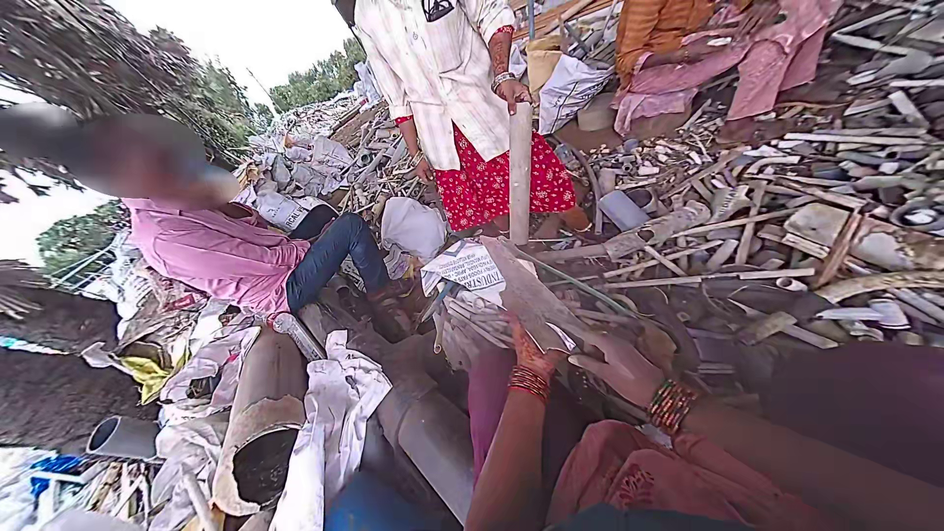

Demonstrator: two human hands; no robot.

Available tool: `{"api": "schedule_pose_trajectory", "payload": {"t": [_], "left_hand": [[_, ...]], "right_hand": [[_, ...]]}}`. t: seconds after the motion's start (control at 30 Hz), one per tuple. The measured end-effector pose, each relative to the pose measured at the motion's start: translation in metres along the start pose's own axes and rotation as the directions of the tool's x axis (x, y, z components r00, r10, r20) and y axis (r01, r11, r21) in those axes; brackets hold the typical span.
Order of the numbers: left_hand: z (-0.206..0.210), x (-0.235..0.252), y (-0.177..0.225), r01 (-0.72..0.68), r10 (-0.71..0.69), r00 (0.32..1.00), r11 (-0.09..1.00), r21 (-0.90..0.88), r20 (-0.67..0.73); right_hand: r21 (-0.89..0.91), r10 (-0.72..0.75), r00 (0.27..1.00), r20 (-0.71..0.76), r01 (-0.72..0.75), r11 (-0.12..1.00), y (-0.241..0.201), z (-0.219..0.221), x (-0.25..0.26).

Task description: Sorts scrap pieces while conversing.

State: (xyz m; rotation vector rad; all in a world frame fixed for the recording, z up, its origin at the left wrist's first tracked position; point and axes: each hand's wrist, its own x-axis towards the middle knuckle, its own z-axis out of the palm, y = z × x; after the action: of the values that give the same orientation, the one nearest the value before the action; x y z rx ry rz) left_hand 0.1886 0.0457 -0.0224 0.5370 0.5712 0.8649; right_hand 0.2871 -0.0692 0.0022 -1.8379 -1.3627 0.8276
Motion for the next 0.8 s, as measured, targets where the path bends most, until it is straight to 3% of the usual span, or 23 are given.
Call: {"api": "schedule_pose_trajectory", "payload": {"t": [0.1,0.2,0.4,0.63,0.8], "left_hand": [[0.004,0.000,0.000,-0.056,0.055,0.998,0.997,-0.058,-0.011],[0.007,0.000,0.000,-0.055,0.049,0.996,0.995,-0.088,-0.075],[0.003,0.001,0.001,-0.062,0.051,0.996,0.986,-0.156,-0.070],[0.009,-0.001,0.003,-0.076,0.071,0.995,0.994,-0.081,-0.064],[-0.003,0.009,0.002,-0.145,0.137,0.989,0.976,-0.162,-0.060]], "right_hand": [[0.041,-0.009,1.000,0.017,0.008,0.999,0.003,0.006,0.000],[0.101,0.043,0.997,0.058,-0.048,0.994,-0.002,0.010,-0.003],[0.213,0.032,0.994,0.109,-0.055,0.975,-0.005,0.016,-0.005],[0.246,0.093,0.993,0.071,-0.107,0.963,-0.007,0.010,-0.004],[0.305,0.059,0.983,0.176,-0.112,0.946,-0.008,0.017,-0.008]]}}
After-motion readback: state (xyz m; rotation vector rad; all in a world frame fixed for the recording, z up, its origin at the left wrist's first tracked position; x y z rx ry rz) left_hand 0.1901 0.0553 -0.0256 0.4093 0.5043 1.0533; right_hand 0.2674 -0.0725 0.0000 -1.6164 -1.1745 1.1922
